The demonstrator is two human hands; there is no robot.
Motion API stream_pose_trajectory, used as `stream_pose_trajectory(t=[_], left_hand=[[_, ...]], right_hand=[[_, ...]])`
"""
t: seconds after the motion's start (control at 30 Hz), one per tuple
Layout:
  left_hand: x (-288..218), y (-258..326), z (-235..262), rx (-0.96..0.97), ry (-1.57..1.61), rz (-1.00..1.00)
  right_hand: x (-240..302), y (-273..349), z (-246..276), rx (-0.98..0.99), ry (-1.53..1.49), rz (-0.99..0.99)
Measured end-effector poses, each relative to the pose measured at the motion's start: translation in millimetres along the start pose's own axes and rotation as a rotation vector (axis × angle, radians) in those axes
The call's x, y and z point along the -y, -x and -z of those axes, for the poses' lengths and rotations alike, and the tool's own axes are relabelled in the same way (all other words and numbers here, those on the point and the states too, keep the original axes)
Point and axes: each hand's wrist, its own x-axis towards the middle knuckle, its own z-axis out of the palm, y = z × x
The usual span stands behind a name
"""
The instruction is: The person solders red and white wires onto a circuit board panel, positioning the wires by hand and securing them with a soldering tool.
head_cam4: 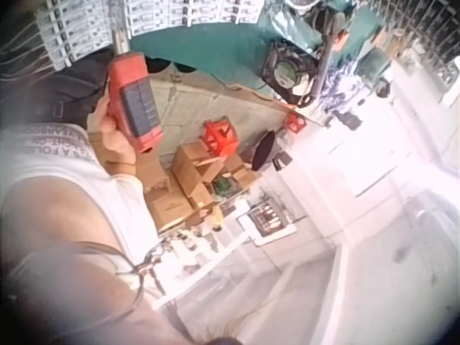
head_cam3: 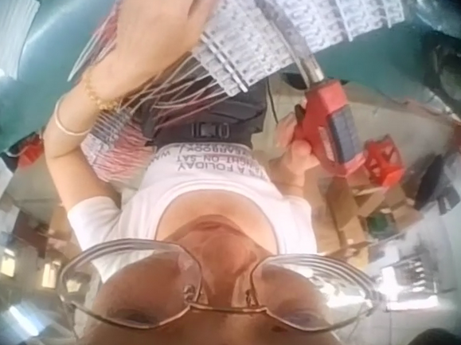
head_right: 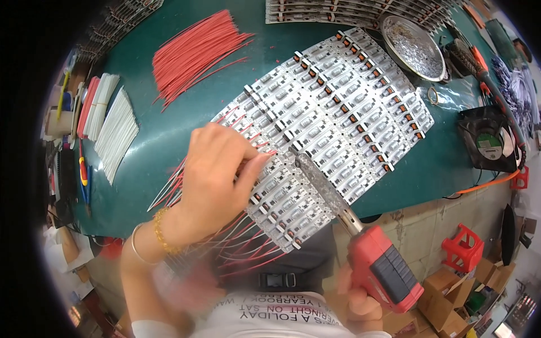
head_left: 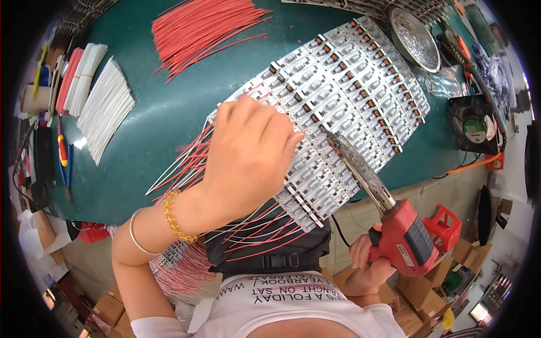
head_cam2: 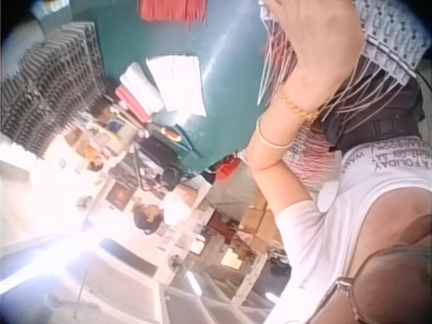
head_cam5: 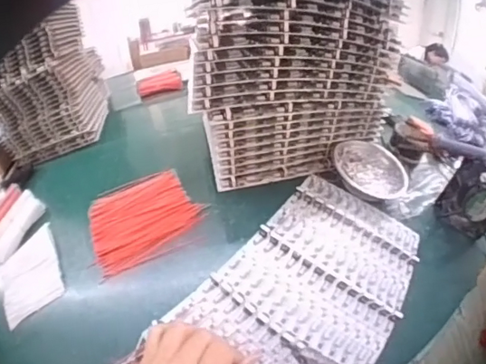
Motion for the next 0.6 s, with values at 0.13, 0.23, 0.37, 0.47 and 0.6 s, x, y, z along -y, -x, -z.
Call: stream_pose_trajectory(t=[0.13, 0.23, 0.37, 0.47, 0.6], left_hand=[[-8.5, -2.1, 1.0, 0.025, 0.086, 0.038], [-12.6, 1.1, -6.9, 0.03, 0.058, 0.044], [-12.7, 3.5, -7.2, 0.062, 0.046, 0.057], [-13.6, 0.9, -7.8, 0.018, 0.07, 0.076], [-14.3, -1.8, -6.6, 0.02, 0.083, 0.075]], right_hand=[[10.2, 5.5, 5.6, -0.006, -0.014, -0.025], [3.8, 11.2, 11.5, 0.012, -0.018, -0.018], [-3.3, 15.2, 11.7, -0.01, -0.013, -0.068], [-2.0, 16.4, 10.4, -0.032, 0.007, -0.084], [-19.7, 31.7, 44.5, 0.066, 0.322, 0.043]])
